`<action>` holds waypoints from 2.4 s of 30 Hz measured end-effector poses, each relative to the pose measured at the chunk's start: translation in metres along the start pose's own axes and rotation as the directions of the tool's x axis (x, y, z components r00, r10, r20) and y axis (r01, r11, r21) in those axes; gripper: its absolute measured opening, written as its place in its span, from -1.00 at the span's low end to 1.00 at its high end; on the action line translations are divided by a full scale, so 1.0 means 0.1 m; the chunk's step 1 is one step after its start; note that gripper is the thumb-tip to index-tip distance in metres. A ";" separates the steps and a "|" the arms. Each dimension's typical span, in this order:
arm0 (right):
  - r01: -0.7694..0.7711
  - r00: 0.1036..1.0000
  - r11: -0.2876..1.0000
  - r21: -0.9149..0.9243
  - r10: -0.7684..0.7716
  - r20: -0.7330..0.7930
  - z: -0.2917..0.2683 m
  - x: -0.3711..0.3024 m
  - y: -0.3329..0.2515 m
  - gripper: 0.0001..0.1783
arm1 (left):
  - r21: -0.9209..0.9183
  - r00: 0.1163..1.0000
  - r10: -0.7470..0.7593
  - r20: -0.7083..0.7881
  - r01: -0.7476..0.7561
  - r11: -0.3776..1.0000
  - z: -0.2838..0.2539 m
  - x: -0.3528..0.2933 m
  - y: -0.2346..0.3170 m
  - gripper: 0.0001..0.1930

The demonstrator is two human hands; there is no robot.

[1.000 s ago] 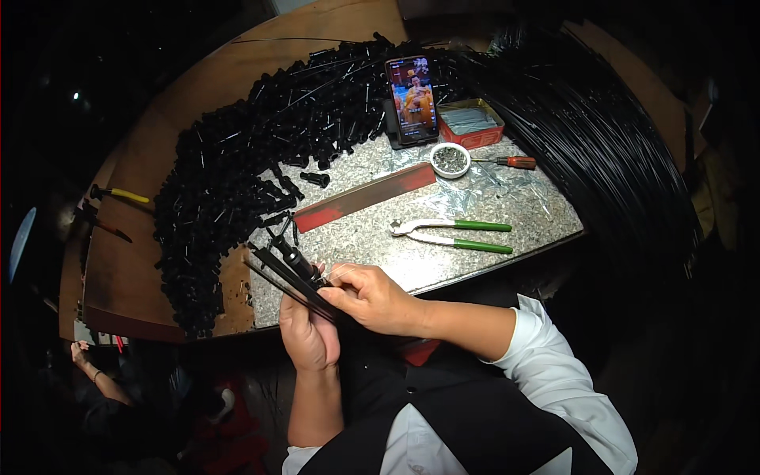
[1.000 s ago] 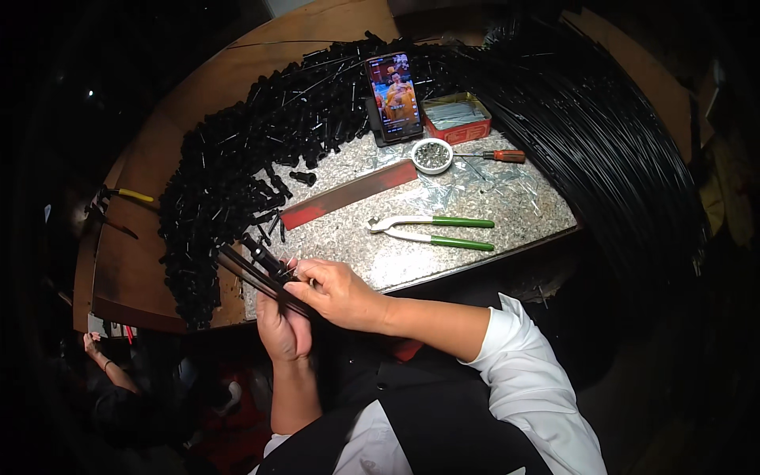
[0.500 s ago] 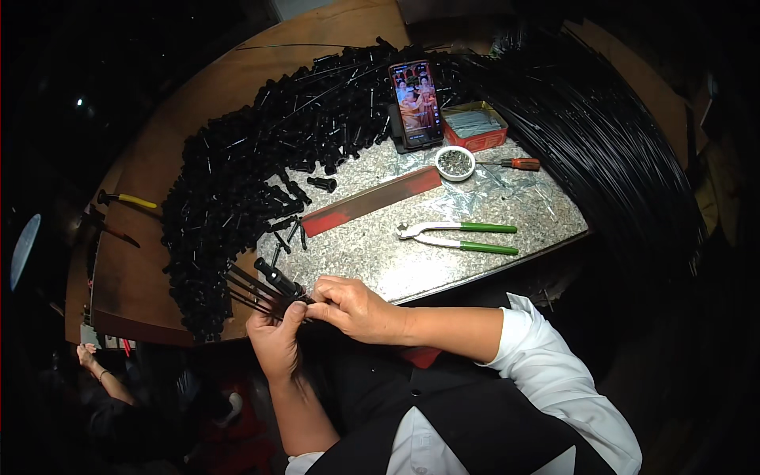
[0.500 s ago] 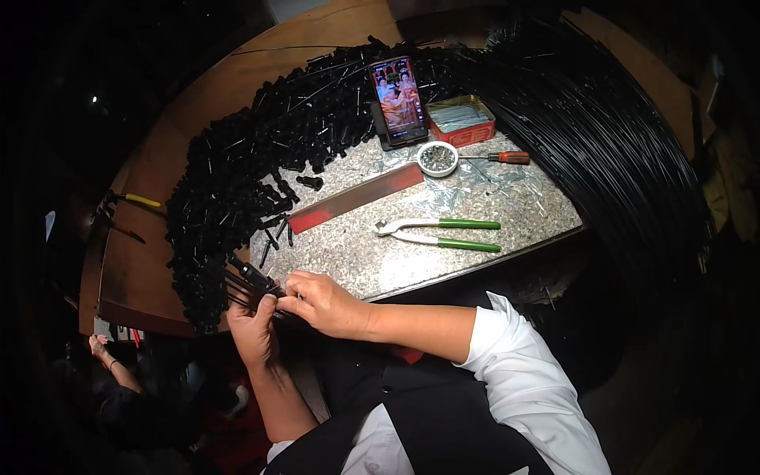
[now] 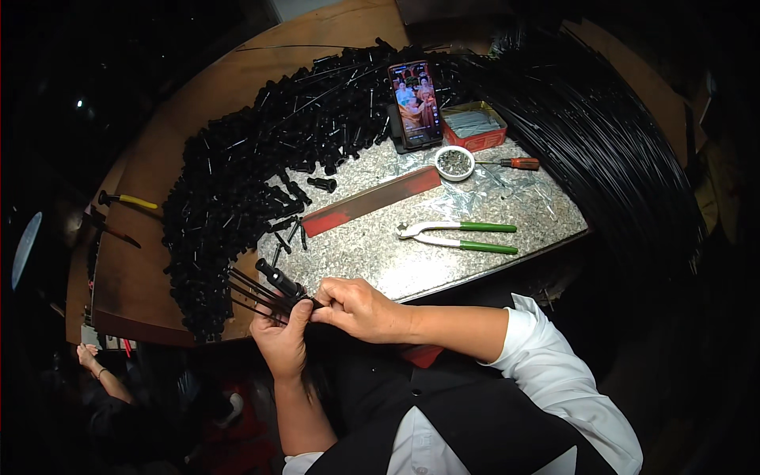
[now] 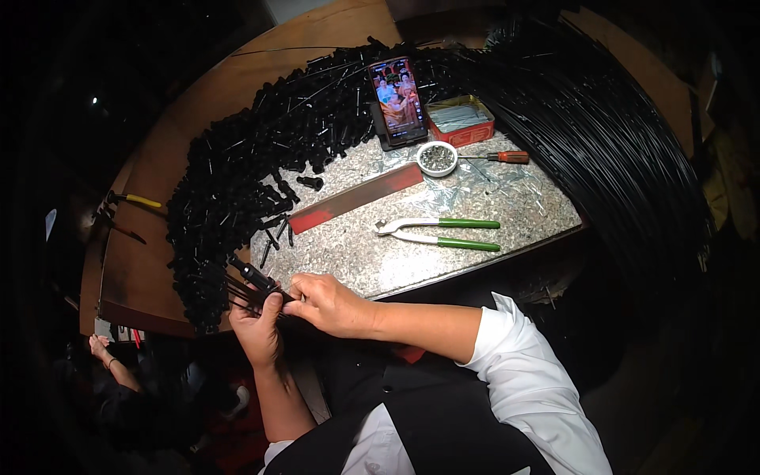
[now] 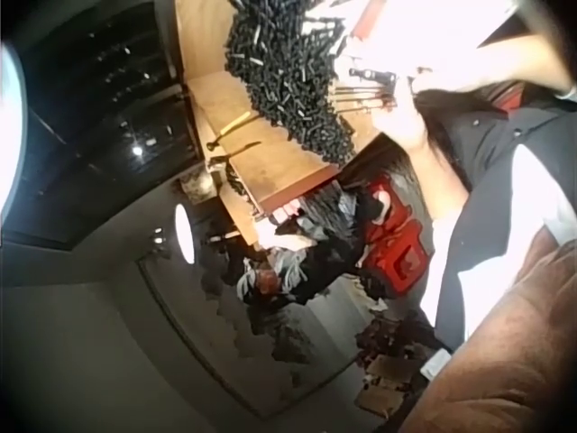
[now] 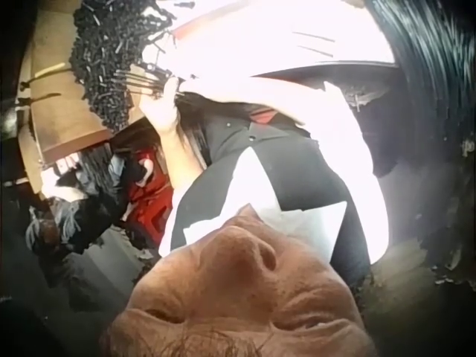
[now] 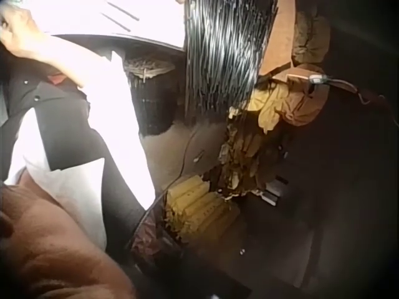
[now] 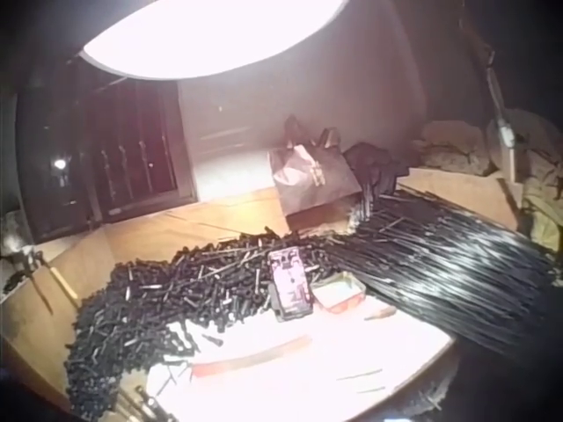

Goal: Assembling bundles of wires into connectors and securing them using tools.

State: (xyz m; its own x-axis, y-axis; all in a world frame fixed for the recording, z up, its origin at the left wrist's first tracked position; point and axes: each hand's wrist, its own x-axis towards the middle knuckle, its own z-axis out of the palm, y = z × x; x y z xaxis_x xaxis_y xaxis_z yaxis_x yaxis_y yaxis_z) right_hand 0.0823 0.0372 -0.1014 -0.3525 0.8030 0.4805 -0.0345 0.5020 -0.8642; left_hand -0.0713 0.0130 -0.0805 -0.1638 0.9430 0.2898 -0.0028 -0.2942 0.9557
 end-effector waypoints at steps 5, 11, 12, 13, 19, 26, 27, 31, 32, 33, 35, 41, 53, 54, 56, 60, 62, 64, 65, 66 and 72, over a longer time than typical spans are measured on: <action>-0.056 0.998 0.997 0.047 0.055 0.036 -0.03 0.01 -0.05 -0.72 | -0.028 1.000 0.009 0.003 -0.009 1.000 0.00 -0.02 0.08 -0.83; -0.385 0.906 0.877 0.287 0.300 0.297 -0.15 0.04 -0.04 -0.75 | -0.064 0.999 0.032 0.017 -0.031 0.997 -0.04 -0.04 0.03 -0.79; -0.385 0.906 0.877 0.288 0.300 0.298 -0.16 0.05 -0.02 -0.75 | -0.062 0.999 0.031 0.016 -0.030 0.998 -0.06 -0.04 0.01 -0.79; -0.425 0.888 0.833 0.355 0.307 0.343 -0.16 0.06 0.00 -0.77 | -0.094 0.998 0.039 0.044 -0.035 0.995 -0.09 -0.04 -0.01 -0.77; -0.529 0.823 0.702 0.477 0.285 0.492 -0.20 0.07 0.12 -0.80 | -0.215 0.978 0.016 0.207 0.030 0.976 -0.18 0.02 -0.02 -0.72; -0.443 0.895 0.734 0.516 0.324 0.307 -0.16 0.04 0.15 -0.73 | -0.252 0.986 -0.103 0.129 0.133 0.959 -0.03 0.06 -0.06 -0.76; -0.415 0.910 0.748 0.518 0.348 0.226 -0.13 0.06 0.14 -0.73 | -0.225 0.997 -0.029 0.068 0.044 0.973 0.01 0.06 -0.13 -0.66; -0.391 0.919 0.836 0.385 0.376 0.116 -0.02 0.12 0.09 -0.76 | -0.006 0.974 0.205 -0.095 -0.206 0.978 0.35 -0.11 -0.16 -0.40; -0.362 0.929 0.842 0.401 0.362 0.079 0.05 0.11 0.12 -0.77 | 0.071 0.967 0.234 -0.101 -0.227 0.971 0.38 -0.13 -0.18 -0.40; -0.196 0.976 0.961 0.197 0.210 -0.054 0.08 0.10 0.14 -0.78 | 0.162 0.967 0.226 -0.114 -0.207 0.965 0.39 -0.12 -0.18 -0.41; -0.028 0.990 0.999 -0.031 0.023 -0.141 0.13 0.11 0.12 -0.79 | 0.256 0.966 0.222 -0.133 -0.183 0.949 0.38 -0.10 -0.11 -0.42; -0.030 0.996 0.996 0.087 0.037 -0.086 0.14 0.04 0.01 -0.87 | 0.207 0.999 0.039 -0.038 -0.030 0.978 0.20 -0.04 0.01 -0.56; -0.296 0.955 0.892 0.342 0.280 0.097 0.02 0.07 0.17 -0.81 | 0.324 0.991 0.130 0.008 -0.126 0.938 0.13 -0.03 -0.02 -0.78; -0.290 0.957 0.886 0.362 0.268 0.113 0.03 0.06 0.21 -0.80 | 0.329 0.992 0.129 -0.005 -0.120 0.937 0.13 -0.04 0.00 -0.78; -0.334 0.942 0.851 0.405 0.295 0.157 0.05 0.05 0.27 -0.81 | 0.277 0.992 0.122 0.020 -0.123 0.953 0.15 -0.04 0.05 -0.79; -0.423 0.906 0.769 0.480 0.342 0.249 0.06 0.04 0.29 -0.84 | 0.260 0.989 0.146 0.016 -0.145 0.955 0.13 -0.07 0.04 -0.80; -0.405 0.914 0.734 0.545 0.326 0.240 0.10 0.04 0.26 -0.85 | 0.276 0.988 0.157 0.015 -0.155 0.949 0.14 -0.09 0.03 -0.80; -0.383 0.923 0.697 0.607 0.310 0.227 0.08 0.05 0.22 -0.84 | 0.291 0.986 0.168 0.016 -0.165 0.942 0.16 -0.10 0.03 -0.81; -0.454 0.891 0.688 0.566 0.348 0.293 0.03 0.05 0.20 -0.82 | 0.295 0.981 0.191 0.026 -0.190 0.936 0.17 -0.11 0.03 -0.80; -0.521 0.852 0.677 0.519 0.385 0.354 -0.01 0.05 0.18 -0.78 | 0.298 0.976 0.214 0.036 -0.215 0.930 0.18 -0.11 0.03 -0.80; -0.462 0.886 0.755 0.464 0.371 0.279 -0.24 -0.04 -0.06 -0.59 | 0.245 0.970 0.200 0.139 -0.229 0.942 0.25 -0.12 0.10 -0.78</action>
State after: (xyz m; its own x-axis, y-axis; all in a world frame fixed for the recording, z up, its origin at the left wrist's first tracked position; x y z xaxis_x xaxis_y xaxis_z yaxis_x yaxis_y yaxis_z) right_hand 0.1067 0.0391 -0.0947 -0.5859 0.8078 0.0636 -0.2973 -0.1413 -0.9443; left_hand -0.0442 0.0023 -0.0734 -0.0226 0.8776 0.4788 0.2768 -0.4547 0.8465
